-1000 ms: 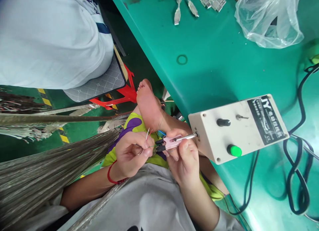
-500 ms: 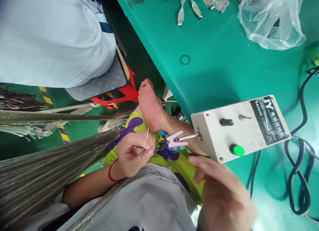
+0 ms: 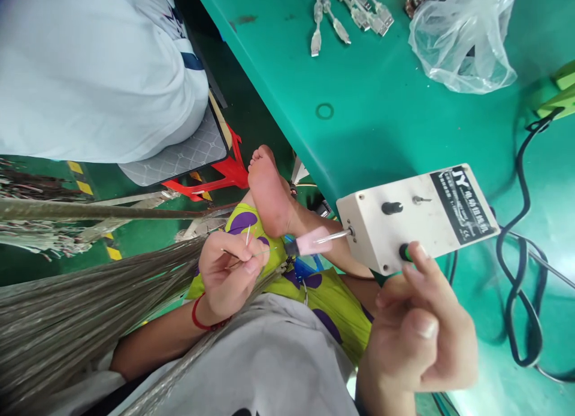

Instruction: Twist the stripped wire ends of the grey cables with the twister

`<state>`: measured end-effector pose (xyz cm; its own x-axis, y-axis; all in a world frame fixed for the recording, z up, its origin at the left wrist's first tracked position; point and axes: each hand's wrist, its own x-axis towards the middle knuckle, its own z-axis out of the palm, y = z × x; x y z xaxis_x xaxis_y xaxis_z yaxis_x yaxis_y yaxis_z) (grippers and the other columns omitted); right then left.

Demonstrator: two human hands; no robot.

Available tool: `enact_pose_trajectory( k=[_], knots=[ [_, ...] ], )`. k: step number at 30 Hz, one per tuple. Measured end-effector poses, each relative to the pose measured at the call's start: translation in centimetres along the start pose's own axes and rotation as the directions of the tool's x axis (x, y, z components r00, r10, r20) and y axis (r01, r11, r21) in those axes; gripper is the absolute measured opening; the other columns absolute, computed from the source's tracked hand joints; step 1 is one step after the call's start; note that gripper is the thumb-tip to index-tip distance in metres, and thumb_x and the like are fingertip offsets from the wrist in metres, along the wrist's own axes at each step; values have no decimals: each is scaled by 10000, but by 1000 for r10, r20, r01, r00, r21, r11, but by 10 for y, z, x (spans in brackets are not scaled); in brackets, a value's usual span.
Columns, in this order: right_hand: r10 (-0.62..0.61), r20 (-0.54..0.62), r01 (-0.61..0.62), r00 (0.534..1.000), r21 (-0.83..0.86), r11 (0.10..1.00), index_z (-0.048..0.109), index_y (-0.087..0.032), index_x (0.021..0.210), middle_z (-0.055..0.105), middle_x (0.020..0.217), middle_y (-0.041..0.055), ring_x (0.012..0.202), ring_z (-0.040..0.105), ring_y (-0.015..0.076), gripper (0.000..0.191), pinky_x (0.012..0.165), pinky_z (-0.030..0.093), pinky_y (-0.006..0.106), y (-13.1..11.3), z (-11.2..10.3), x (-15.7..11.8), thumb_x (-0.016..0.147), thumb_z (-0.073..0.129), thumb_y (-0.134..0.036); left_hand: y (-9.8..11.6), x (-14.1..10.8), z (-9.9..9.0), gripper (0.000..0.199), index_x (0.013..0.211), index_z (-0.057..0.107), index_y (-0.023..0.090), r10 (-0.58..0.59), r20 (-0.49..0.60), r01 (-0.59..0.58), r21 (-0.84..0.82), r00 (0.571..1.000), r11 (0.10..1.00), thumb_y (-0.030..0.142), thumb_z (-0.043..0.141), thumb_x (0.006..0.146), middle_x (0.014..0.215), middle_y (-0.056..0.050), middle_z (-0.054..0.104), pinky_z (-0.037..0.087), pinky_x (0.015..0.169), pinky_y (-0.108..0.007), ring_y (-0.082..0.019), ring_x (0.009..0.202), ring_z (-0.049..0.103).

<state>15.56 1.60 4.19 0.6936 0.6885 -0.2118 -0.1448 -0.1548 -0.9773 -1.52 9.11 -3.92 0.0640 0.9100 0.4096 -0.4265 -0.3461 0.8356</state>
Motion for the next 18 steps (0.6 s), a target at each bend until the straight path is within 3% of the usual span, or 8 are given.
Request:
enact_pose_trajectory(
  k=[5, 8, 12, 18],
  knots=[
    [-19, 257, 24, 966, -17, 1000, 888, -292, 1194, 865, 914, 89, 771, 812, 298, 356, 595, 662, 417, 9, 23, -24, 1002, 948, -585, 15, -6, -2, 170, 1111, 653, 250, 6, 115, -2, -36, 993, 999, 91, 707, 1084, 734, 51, 513, 441, 512, -240, -95, 546, 504],
    [-58, 382, 58, 922, 12, 998, 903, -282, 1139, 827, 787, 33, 665, 752, 219, 204, 600, 629, 341, 20, 20, -42, 1060, 925, -468, 21, -11, -1, 82, 1165, 674, 228, 10, 178, 2, -68, 984, 998, 161, 681, 1117, 779, 31, 562, 480, 563, -256, -108, 581, 527],
    [-41, 439, 5, 898, 83, 997, 930, -307, 1099, 806, 735, -7, 603, 688, 161, 45, 588, 568, 275, 30, 13, -50, 1078, 924, -347, 24, -18, 2, 21, 1150, 683, 230, 21, 214, -12, -45, 977, 999, 246, 682, 1137, 782, 34, 573, 504, 617, -274, -116, 596, 525],
    [36, 468, -118, 883, 147, 982, 948, -322, 1063, 785, 761, -12, 581, 568, 124, 18, 545, 457, 248, 37, 8, -45, 1070, 932, -323, 22, -21, 1, 49, 1155, 698, 237, 36, 290, -35, -5, 956, 999, 270, 678, 1125, 757, 39, 580, 491, 593, -282, -131, 570, 518]
  ],
)
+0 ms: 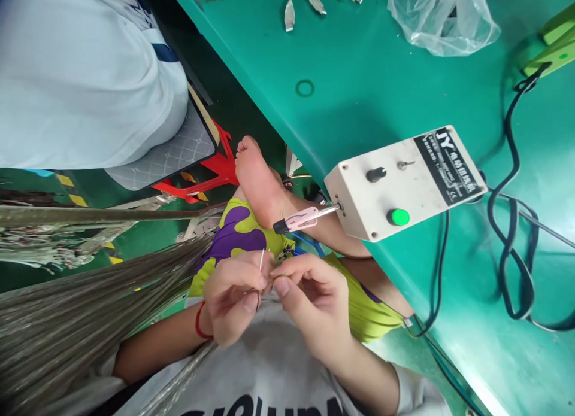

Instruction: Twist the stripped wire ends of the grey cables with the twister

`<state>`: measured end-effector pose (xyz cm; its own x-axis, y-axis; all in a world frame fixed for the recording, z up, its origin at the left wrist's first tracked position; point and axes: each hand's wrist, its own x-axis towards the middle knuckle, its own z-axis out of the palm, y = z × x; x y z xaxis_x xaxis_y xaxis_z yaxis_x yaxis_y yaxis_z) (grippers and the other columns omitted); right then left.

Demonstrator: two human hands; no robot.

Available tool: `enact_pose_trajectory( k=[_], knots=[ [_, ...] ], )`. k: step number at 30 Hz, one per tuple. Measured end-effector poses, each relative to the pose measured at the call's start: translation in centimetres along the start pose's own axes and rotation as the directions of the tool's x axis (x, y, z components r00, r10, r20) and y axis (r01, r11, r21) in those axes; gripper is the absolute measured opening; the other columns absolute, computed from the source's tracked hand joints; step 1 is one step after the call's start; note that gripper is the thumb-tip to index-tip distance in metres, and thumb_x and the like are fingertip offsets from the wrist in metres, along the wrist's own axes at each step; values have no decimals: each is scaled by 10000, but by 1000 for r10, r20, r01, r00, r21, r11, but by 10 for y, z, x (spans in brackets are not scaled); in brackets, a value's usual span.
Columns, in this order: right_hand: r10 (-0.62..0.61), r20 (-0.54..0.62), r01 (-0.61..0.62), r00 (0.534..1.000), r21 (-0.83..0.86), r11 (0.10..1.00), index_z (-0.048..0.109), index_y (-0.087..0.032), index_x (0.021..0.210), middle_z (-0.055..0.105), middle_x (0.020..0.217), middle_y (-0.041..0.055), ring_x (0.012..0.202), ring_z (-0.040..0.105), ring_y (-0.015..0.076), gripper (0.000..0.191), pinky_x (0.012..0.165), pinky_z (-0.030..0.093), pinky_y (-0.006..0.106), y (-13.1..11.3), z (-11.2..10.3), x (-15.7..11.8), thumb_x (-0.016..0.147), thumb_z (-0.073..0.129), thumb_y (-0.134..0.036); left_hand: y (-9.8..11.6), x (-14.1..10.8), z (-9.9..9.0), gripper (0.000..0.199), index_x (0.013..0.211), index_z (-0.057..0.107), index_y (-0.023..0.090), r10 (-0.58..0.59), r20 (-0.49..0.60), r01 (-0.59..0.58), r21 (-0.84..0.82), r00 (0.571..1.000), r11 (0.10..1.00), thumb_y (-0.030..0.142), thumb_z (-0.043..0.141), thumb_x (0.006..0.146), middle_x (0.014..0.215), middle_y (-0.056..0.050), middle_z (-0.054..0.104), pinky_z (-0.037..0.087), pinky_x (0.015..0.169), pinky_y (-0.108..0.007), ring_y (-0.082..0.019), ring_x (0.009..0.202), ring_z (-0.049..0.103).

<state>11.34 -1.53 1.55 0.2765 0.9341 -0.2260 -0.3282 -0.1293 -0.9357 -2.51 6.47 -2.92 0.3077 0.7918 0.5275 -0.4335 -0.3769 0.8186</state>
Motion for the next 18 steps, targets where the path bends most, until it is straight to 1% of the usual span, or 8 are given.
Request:
enact_pose_trajectory(
  k=[4, 7, 9, 11, 14, 16, 18],
  knots=[
    [56, 14, -57, 998, 40, 998, 926, -287, 1011, 771, 755, -13, 557, 502, 115, 87, 517, 410, 246, 3, -4, 3, 1073, 923, -349, -3, 1, -2, 95, 1159, 715, 245, 13, 42, -13, -4, 999, 1000, 321, 689, 1110, 740, 27, 611, 478, 575, -301, -157, 577, 538],
    [57, -6, -57, 998, 33, 998, 916, -269, 974, 759, 736, -19, 560, 483, 114, 132, 530, 406, 250, 3, -5, 7, 1060, 937, -367, -4, 3, -2, 70, 1137, 703, 251, 11, 66, -10, -14, 998, 1000, 313, 678, 1115, 744, 25, 612, 456, 578, -309, -160, 597, 537],
    [48, -17, -48, 999, 25, 999, 914, -266, 963, 795, 771, -11, 583, 510, 116, 141, 556, 423, 253, 2, -5, 9, 1055, 945, -367, -4, 5, -2, 61, 1103, 689, 256, 0, 84, 0, 1, 996, 1000, 299, 654, 1128, 760, 25, 604, 447, 584, -312, -156, 606, 524],
    [49, -19, -49, 999, 23, 999, 907, -264, 953, 821, 802, -1, 622, 569, 128, 151, 584, 452, 258, 2, -6, 11, 1055, 947, -369, -3, 7, -3, 66, 1069, 678, 260, -13, 104, 11, 19, 994, 1000, 288, 649, 1122, 766, 27, 592, 447, 590, -313, -155, 609, 515],
    [65, -27, -65, 998, 6, 998, 895, -262, 941, 821, 806, 5, 673, 641, 155, 179, 632, 508, 274, 1, -7, 11, 1055, 949, -390, -3, 9, -6, 58, 1039, 676, 261, -25, 134, 19, 46, 991, 999, 259, 655, 1093, 774, 22, 612, 487, 613, -312, -163, 626, 542],
    [64, -29, -64, 998, -6, 998, 890, -261, 941, 823, 808, 8, 680, 657, 162, 188, 645, 526, 282, 1, -7, 12, 1057, 947, -397, -4, 10, -8, 57, 1033, 684, 257, -18, 143, 8, 65, 990, 998, 245, 655, 1080, 792, 11, 654, 523, 633, -310, -168, 646, 581],
    [49, -26, -49, 998, -2, 999, 894, -265, 961, 815, 797, 4, 645, 630, 151, 174, 611, 504, 274, 2, -5, 13, 1066, 938, -396, -4, 11, -10, 50, 1040, 689, 250, 7, 138, -18, 75, 990, 997, 237, 656, 1074, 802, 2, 692, 550, 641, -306, -168, 651, 618]
  ],
)
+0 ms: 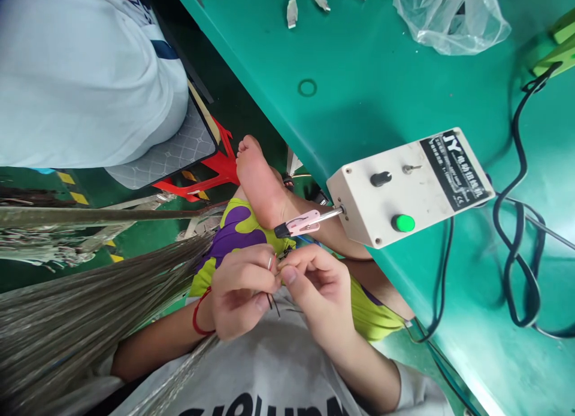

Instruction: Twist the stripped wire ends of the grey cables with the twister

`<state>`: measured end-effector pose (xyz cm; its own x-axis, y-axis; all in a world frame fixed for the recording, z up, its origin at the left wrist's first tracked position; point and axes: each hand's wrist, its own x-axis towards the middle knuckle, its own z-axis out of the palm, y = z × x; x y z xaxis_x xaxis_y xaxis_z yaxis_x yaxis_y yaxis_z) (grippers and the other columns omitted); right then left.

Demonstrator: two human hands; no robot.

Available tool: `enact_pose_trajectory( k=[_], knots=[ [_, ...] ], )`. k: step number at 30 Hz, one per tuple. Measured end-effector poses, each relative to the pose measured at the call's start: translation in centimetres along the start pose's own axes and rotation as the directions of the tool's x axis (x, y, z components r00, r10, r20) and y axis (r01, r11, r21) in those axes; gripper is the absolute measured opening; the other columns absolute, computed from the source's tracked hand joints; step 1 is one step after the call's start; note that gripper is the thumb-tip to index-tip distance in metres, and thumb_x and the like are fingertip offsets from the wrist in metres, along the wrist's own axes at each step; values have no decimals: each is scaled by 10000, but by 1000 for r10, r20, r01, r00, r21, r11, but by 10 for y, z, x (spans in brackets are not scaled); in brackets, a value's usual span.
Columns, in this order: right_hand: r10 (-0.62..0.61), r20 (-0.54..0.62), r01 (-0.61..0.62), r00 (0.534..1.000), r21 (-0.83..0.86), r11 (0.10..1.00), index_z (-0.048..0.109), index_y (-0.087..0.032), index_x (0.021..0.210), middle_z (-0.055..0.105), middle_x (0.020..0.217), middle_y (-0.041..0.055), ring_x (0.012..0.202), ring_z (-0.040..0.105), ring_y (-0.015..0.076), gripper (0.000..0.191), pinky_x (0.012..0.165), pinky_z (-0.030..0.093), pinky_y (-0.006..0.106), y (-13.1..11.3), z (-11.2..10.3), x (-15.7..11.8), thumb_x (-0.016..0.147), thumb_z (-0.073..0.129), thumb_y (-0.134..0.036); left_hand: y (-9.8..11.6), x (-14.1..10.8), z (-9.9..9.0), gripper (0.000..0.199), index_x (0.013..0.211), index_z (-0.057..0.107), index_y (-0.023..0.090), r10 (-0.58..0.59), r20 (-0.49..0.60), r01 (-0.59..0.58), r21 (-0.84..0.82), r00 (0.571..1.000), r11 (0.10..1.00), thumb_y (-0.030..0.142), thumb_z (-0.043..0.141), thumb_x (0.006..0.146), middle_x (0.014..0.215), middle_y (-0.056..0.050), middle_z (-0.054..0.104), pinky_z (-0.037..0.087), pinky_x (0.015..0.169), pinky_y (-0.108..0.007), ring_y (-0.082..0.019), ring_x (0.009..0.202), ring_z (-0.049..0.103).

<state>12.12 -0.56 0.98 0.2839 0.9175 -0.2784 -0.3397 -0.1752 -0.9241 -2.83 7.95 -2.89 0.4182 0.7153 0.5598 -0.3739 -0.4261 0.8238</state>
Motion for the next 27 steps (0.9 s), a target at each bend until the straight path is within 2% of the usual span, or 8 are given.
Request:
enact_pose_trajectory(
  k=[5, 10, 13, 15, 17, 22, 27],
  knots=[
    [-83, -66, 84, 994, 17, 996, 915, -284, 1063, 673, 665, -40, 559, 522, 135, 182, 555, 455, 273, -3, 9, 7, 1136, 853, -440, 0, 4, -9, 65, 1020, 673, 235, 56, -111, -47, 83, 992, 995, 238, 701, 1078, 784, -5, 717, 580, 635, -290, -148, 610, 665],
    [-148, -117, 154, 982, 45, 987, 917, -276, 1039, 603, 598, -44, 531, 486, 145, 276, 528, 382, 290, -9, 18, 18, 1153, 800, -498, -1, 11, -20, 46, 1088, 684, 223, 103, -204, -57, 218, 974, 974, 193, 718, 1098, 795, 2, 742, 614, 636, -247, -143, 642, 726],
    [-150, -147, 158, 978, 46, 986, 876, -270, 914, 601, 572, -33, 511, 489, 152, 407, 505, 373, 297, -9, 20, 29, 1130, 795, -606, -2, 15, -22, 78, 1084, 683, 217, 104, -235, -36, 278, 966, 960, 162, 738, 1091, 811, 7, 742, 634, 658, -227, -134, 672, 742],
    [-116, -140, 122, 983, 37, 992, 802, -257, 761, 598, 542, -7, 490, 480, 158, 586, 475, 356, 308, -6, 21, 38, 1115, 744, -720, -2, 17, -22, 96, 1081, 685, 216, 111, -242, -34, 299, 964, 954, 143, 747, 1080, 794, 17, 726, 632, 656, -216, -126, 663, 725],
    [-66, -112, 74, 991, 68, 995, 764, -254, 712, 626, 550, 16, 474, 476, 158, 654, 450, 335, 316, -3, 20, 47, 1087, 723, -787, -3, 18, -21, 116, 1091, 693, 218, 114, -245, -35, 305, 963, 952, 126, 759, 1067, 770, 29, 704, 623, 644, -210, -123, 649, 704],
    [-20, -122, 43, 992, 187, 981, 881, -258, 980, 704, 668, -11, 469, 450, 126, 501, 460, 335, 297, 4, 16, 53, 1024, 854, -756, -6, 18, -18, 188, 1139, 692, 214, 99, -260, -23, 281, 960, 959, 82, 788, 1046, 813, 26, 704, 622, 644, -206, -120, 673, 692],
    [-18, -112, 43, 994, 226, 973, 906, -264, 1089, 722, 640, -23, 452, 408, 113, 551, 486, 334, 289, 11, 11, 51, 983, 906, -805, -9, 19, -15, 169, 1161, 682, 225, 70, -259, 2, 269, 963, 963, 99, 769, 1089, 786, 48, 648, 618, 634, -203, -115, 658, 665]
  ],
)
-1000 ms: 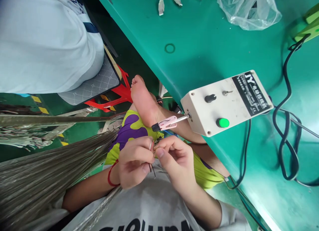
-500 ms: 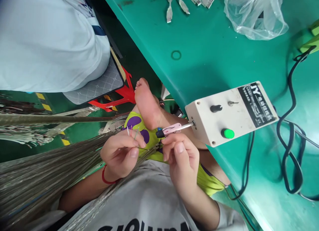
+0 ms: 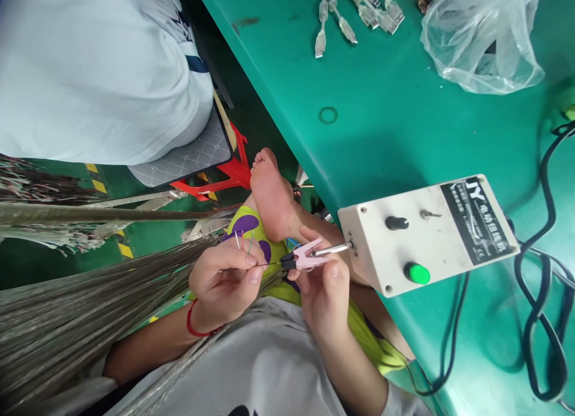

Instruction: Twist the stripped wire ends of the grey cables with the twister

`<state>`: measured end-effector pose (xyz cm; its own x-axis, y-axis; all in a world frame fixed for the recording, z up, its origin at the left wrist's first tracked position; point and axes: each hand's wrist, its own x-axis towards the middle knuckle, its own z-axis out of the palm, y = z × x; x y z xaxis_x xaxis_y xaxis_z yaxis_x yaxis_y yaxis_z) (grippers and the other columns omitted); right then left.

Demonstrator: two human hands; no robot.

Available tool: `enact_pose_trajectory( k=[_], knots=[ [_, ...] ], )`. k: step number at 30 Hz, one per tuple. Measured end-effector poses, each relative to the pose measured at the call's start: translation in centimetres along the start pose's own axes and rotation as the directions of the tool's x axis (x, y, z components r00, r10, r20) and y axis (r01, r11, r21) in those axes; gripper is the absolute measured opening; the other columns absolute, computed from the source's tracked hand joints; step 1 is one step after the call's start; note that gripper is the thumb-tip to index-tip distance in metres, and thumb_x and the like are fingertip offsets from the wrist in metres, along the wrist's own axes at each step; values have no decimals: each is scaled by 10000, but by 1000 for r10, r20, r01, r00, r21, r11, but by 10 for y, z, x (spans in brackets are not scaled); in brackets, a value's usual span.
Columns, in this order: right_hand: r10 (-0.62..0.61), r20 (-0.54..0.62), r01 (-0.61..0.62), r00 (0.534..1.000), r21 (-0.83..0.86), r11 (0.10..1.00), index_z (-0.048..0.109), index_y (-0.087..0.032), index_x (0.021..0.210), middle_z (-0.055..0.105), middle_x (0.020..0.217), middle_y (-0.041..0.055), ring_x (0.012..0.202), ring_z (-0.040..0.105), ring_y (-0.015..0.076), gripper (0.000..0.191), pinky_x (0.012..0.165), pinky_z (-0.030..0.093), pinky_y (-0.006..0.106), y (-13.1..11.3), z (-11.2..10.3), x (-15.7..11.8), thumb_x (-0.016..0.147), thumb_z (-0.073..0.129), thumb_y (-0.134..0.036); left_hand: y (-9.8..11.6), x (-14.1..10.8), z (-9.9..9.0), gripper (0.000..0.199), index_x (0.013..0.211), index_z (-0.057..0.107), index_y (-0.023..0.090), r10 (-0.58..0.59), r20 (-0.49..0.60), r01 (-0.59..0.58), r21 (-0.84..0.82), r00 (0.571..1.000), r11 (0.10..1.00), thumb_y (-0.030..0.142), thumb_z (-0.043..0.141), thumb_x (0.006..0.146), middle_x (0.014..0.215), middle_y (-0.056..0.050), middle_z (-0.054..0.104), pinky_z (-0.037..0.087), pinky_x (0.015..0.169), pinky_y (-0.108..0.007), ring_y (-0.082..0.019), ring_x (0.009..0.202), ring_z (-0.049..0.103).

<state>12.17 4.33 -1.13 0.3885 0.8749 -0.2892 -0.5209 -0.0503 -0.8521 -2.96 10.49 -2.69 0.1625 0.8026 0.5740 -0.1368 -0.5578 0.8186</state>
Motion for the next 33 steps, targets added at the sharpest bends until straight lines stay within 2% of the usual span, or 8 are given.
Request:
enact_pose_trajectory(
  k=[6, 10, 18, 25, 27, 29, 32, 33],
  knots=[
    [-90, 47, 89, 995, 26, 996, 900, -269, 1085, 599, 474, -78, 392, 256, 101, 471, 435, 251, 270, 6, -3, 6, 1062, 874, -738, 2, -2, 6, 171, 1168, 680, 233, -64, -4, 64, -43, 998, 997, 108, 774, 1100, 788, 52, 650, 606, 635, -211, -109, 639, 629],
    [-114, 31, 114, 993, 13, 993, 891, -271, 1120, 543, 421, -94, 383, 288, 127, 390, 417, 262, 267, 8, -5, 7, 1084, 887, -660, 3, -7, 9, 167, 1138, 683, 236, -152, -9, 151, -59, 988, 987, 118, 795, 1098, 803, 44, 665, 588, 639, -211, -104, 646, 612],
    [-108, 32, 107, 994, 43, 993, 902, -271, 1203, 596, 437, -89, 377, 301, 118, 392, 429, 200, 270, 9, -5, 8, 1073, 913, -641, 3, -9, 11, 217, 1112, 676, 241, -164, 8, 164, -57, 986, 985, 82, 813, 1055, 811, 40, 662, 579, 654, -220, -103, 653, 610],
    [-129, 25, 129, 991, -17, 991, 885, -276, 1205, 603, 445, -90, 379, 344, 132, 440, 436, 298, 276, 10, -7, 7, 1073, 886, -696, 4, -7, 12, 200, 1080, 669, 240, -158, 19, 159, -38, 987, 987, 113, 822, 1061, 798, 34, 692, 556, 632, -232, -105, 630, 621],
    [-113, 50, 114, 992, -17, 993, 887, -277, 1236, 606, 456, -85, 394, 366, 138, 485, 455, 358, 283, 11, -7, 9, 1082, 853, -736, 5, -8, 11, 197, 1075, 669, 241, -160, 33, 161, -27, 987, 987, 111, 816, 1063, 794, 33, 701, 553, 626, -235, -109, 625, 629],
    [-90, 92, 92, 992, -19, 996, 895, -264, 1235, 610, 466, -75, 398, 365, 135, 549, 450, 354, 284, 11, -9, 12, 1090, 808, -786, 4, -8, 10, 187, 1081, 674, 240, -161, 49, 163, -23, 986, 986, 115, 812, 1068, 795, 30, 708, 557, 627, -241, -115, 627, 638],
    [-20, 259, 39, 966, -67, 997, 922, -217, 1058, 665, 486, -17, 365, 326, 119, 716, 417, 264, 301, 5, -19, 11, 1107, 673, -887, 4, -9, 8, 150, 1102, 686, 236, -165, 53, 167, -42, 985, 985, 146, 806, 1092, 813, 21, 712, 572, 642, -249, -121, 647, 645],
    [7, 324, 32, 946, -113, 993, 933, -209, 1023, 698, 507, 11, 356, 362, 124, 758, 416, 256, 309, 0, -26, 6, 1125, 621, -892, 3, -10, 8, 139, 1107, 688, 234, -168, 48, 170, -50, 985, 984, 153, 802, 1101, 824, 16, 713, 577, 649, -251, -121, 656, 644]
  ],
)
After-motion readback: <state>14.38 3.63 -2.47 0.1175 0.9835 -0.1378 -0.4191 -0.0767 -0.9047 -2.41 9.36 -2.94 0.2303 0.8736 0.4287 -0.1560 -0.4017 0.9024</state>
